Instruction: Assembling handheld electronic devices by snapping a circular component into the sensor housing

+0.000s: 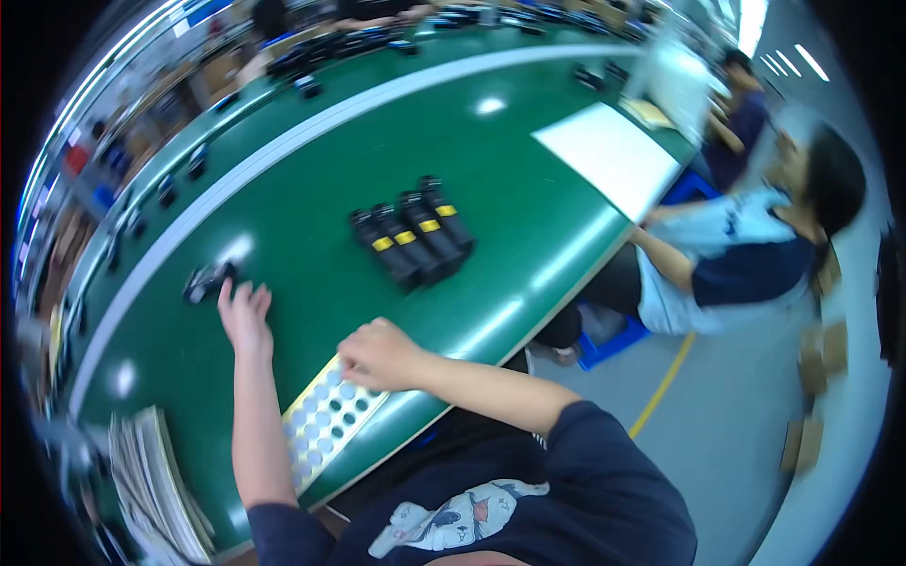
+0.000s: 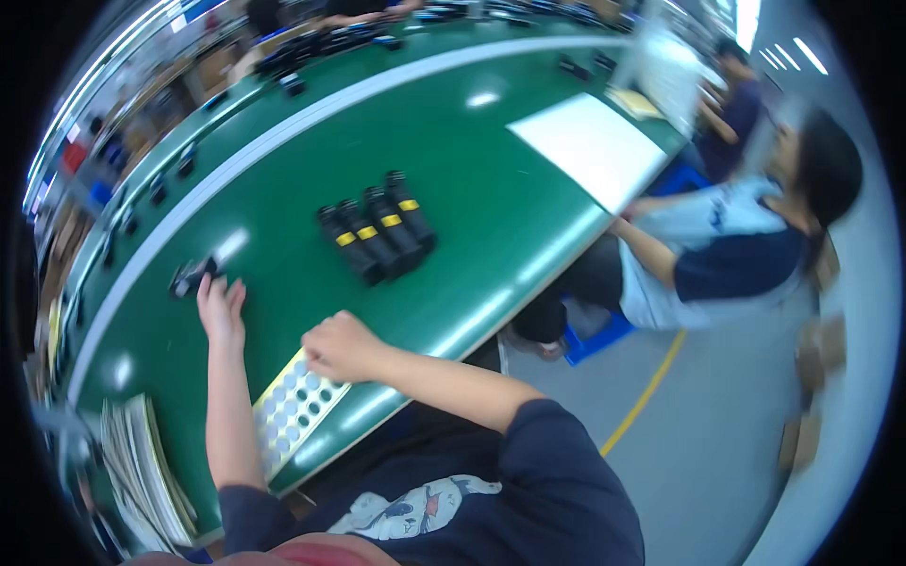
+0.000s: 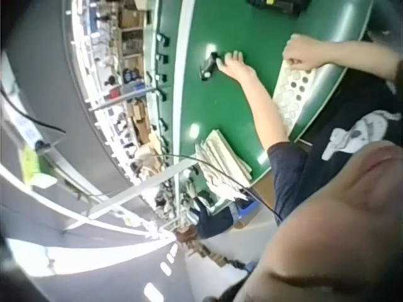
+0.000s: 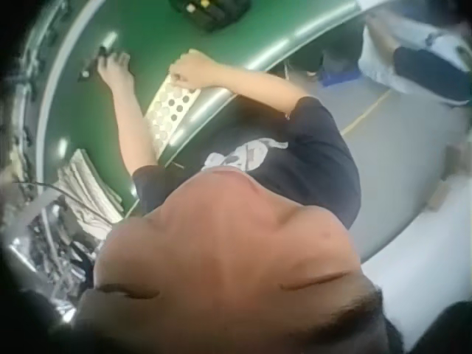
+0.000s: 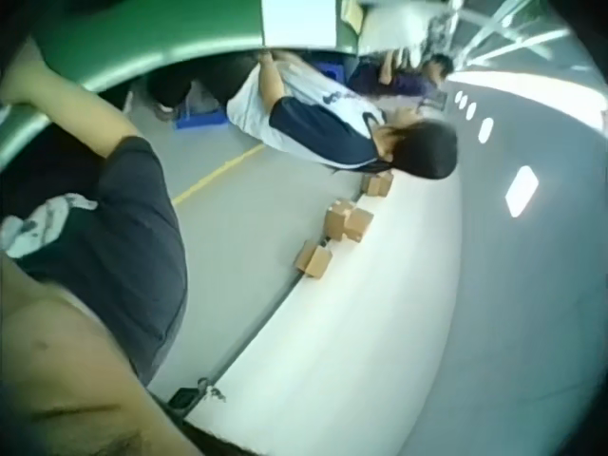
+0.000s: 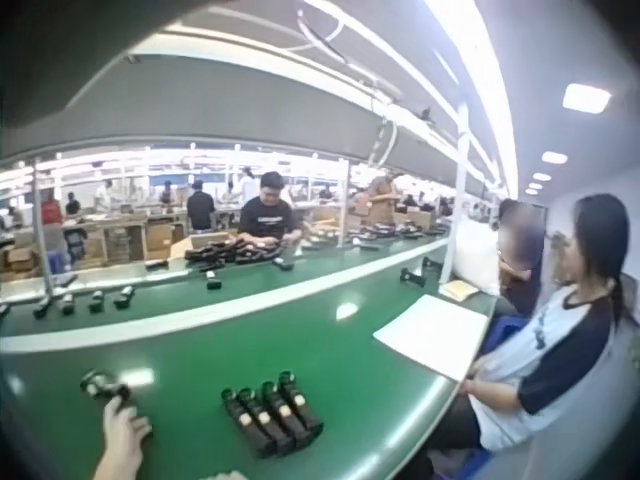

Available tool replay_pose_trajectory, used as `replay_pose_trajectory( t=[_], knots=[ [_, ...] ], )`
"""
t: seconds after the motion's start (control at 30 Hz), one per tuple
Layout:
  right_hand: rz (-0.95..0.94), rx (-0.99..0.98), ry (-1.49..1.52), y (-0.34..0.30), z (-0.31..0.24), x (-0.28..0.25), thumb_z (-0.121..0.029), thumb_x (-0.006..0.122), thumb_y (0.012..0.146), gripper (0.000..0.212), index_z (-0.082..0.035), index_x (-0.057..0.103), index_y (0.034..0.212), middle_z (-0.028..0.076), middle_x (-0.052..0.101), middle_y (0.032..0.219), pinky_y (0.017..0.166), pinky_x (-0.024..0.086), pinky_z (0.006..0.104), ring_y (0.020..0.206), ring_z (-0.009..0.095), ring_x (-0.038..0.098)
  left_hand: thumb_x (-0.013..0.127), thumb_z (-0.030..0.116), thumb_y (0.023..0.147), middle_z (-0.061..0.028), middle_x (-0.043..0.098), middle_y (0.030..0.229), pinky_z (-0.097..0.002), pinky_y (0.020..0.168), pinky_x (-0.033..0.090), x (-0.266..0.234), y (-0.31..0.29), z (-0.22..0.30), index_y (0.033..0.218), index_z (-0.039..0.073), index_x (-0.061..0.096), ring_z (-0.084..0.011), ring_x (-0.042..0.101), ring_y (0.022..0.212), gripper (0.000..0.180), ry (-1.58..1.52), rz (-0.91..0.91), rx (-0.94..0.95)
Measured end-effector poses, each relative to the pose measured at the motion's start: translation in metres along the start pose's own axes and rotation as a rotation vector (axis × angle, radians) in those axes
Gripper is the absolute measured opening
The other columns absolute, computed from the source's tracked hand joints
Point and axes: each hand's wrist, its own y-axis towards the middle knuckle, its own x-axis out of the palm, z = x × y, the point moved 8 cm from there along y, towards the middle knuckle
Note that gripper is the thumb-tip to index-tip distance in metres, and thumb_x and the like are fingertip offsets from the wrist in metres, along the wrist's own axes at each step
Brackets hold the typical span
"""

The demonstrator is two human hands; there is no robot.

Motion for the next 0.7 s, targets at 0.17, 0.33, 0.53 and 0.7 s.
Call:
replay_pose_trajectory(
  t=[0.17, 0.33, 0.53, 0.7],
  knots=[
    [-0.002, -0.017, 0.052, 0.01, -0.014, 0.013, -0.031, 0.074, 0.085, 0.019, -0.016, 0.062, 0.084, 0.0, 0.063, 0.079, 0.078, 0.041, 0.0401, 0.083, 0.024, 0.062, 0.065, 0.007, 0.09, -0.0088, 0.063, 0.119, -0.034, 0.091, 0.049, 0.034, -0.065, -0.002, 0.125, 0.005, 0.065, -0.0207, 0.06, 0.102, 0.035, 0.897, -0.269, 0.554],
    [0.052, -0.057, -0.092, -0.001, -0.012, 0.008, -0.031, 0.073, 0.085, 0.022, -0.015, 0.067, 0.099, 0.005, 0.064, 0.086, 0.082, 0.042, 0.0414, 0.088, 0.026, 0.062, 0.065, 0.004, 0.086, -0.0089, 0.065, 0.113, -0.04, 0.097, 0.045, 0.075, -0.096, 0.002, 0.112, 0.006, 0.067, -0.0283, 0.057, 0.107, 0.026, 1.096, -0.467, 0.869],
    [0.004, -0.109, -0.075, -0.003, -0.021, 0.01, -0.027, 0.074, 0.088, 0.02, -0.016, 0.068, 0.105, 0.005, 0.052, 0.097, 0.079, 0.039, 0.0382, 0.088, 0.022, 0.056, 0.065, 0.003, 0.086, -0.0089, 0.065, 0.112, -0.0407, 0.099, 0.044, 0.06, -0.09, 0.002, 0.107, 0.006, 0.067, -0.0294, 0.056, 0.111, 0.021, 1.006, -0.478, 0.699],
    [-0.055, -0.101, -0.052, -0.001, -0.02, 0.012, -0.026, 0.071, 0.09, 0.017, -0.013, 0.066, 0.101, 0.008, 0.053, 0.101, 0.081, 0.039, 0.0392, 0.09, 0.024, 0.057, 0.065, 0.004, 0.086, -0.0088, 0.065, 0.112, -0.04, 0.1, 0.044, 0.064, -0.089, 0.002, 0.106, 0.006, 0.067, -0.0291, 0.056, 0.111, 0.021, 0.999, -0.486, 0.686]
  ],
)
